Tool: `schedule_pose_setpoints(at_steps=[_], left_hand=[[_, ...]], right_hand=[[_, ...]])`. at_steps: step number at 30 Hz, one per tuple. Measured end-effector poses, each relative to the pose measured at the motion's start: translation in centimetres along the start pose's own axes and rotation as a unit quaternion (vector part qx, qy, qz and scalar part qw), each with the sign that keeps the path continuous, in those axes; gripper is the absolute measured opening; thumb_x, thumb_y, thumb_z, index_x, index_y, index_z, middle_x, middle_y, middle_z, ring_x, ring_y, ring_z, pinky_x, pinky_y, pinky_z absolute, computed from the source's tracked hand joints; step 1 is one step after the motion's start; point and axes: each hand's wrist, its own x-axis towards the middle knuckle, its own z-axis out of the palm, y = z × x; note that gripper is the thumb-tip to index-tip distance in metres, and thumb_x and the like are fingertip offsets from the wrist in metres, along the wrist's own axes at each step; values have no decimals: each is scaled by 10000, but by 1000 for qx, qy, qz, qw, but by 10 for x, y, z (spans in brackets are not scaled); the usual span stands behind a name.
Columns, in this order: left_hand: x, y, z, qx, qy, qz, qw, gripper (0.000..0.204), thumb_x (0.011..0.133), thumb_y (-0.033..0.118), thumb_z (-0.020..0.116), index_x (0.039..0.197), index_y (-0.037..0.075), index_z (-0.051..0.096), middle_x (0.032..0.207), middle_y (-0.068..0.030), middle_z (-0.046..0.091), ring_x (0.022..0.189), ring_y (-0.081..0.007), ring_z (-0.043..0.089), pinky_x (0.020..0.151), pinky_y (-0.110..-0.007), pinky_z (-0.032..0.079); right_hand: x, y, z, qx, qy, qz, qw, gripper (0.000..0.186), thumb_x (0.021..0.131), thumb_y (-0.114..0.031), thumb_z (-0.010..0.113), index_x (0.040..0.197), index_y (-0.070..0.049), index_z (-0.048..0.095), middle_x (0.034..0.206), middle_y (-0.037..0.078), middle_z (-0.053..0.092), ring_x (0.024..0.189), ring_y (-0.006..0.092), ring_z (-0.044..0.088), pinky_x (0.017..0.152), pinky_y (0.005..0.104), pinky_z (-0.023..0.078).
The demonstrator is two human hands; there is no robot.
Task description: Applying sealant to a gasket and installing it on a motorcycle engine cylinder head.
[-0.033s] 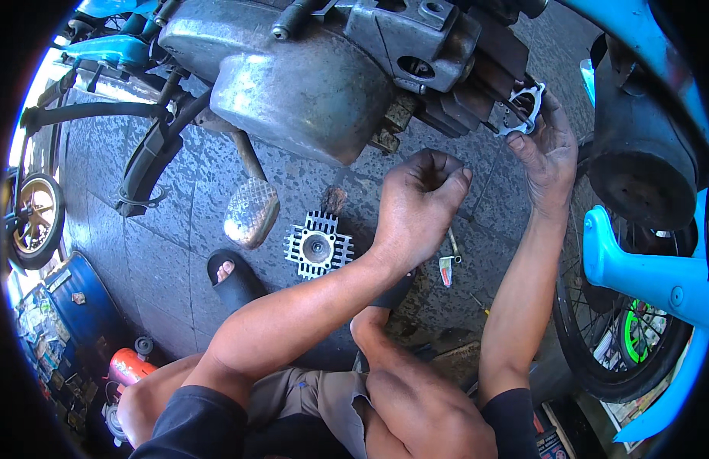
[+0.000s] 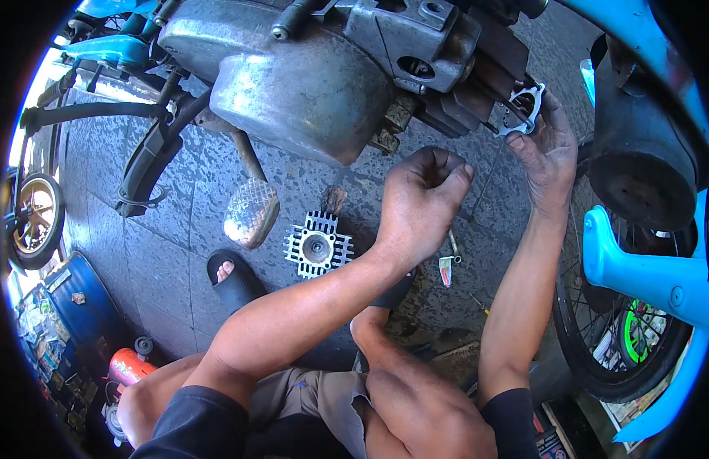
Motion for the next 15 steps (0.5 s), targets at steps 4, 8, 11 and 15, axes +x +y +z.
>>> schedule_pose_setpoints(at_steps=[4, 8, 11, 15], left_hand=[[17, 2, 11, -63, 3, -14, 998, 308, 981, 246, 725, 1011, -56, 675, 867, -82, 681, 694, -142, 637, 654, -298, 542], [23, -2, 22, -164, 9, -29, 986, 358, 979, 291, 737, 1050, -54, 669, 901, -109, 677, 715, -165, 641, 667, -328, 564], [24, -5, 28, -206, -3, -43, 978, 373, 977, 307, 742, 1075, -43, 662, 925, -107, 668, 741, -168, 639, 665, -329, 562], [28, -8, 33, -235, -20, -24, 972, 348, 983, 295, 738, 1078, -31, 661, 928, -102, 663, 750, -167, 636, 659, -326, 557]], right_hand=[[0, 0, 0, 0, 3, 4, 1000, 916, 757, -268, 942, 1481, 46, 476, 1383, 123, 601, 1307, 241, 552, 1124, 383, 411], [1, 3, 1, 30, 9, 2, 1000, 879, 735, -301, 954, 1430, 38, 536, 1362, 173, 626, 1329, 311, 556, 1187, 469, 367], [2, 5, 2, 39, 16, 2, 999, 889, 733, -309, 955, 1435, 39, 533, 1373, 176, 622, 1338, 317, 548, 1195, 473, 354], [0, 7, -1, 34, 13, -3, 999, 882, 747, -299, 948, 1443, 41, 527, 1381, 172, 615, 1339, 317, 544, 1188, 478, 360]])
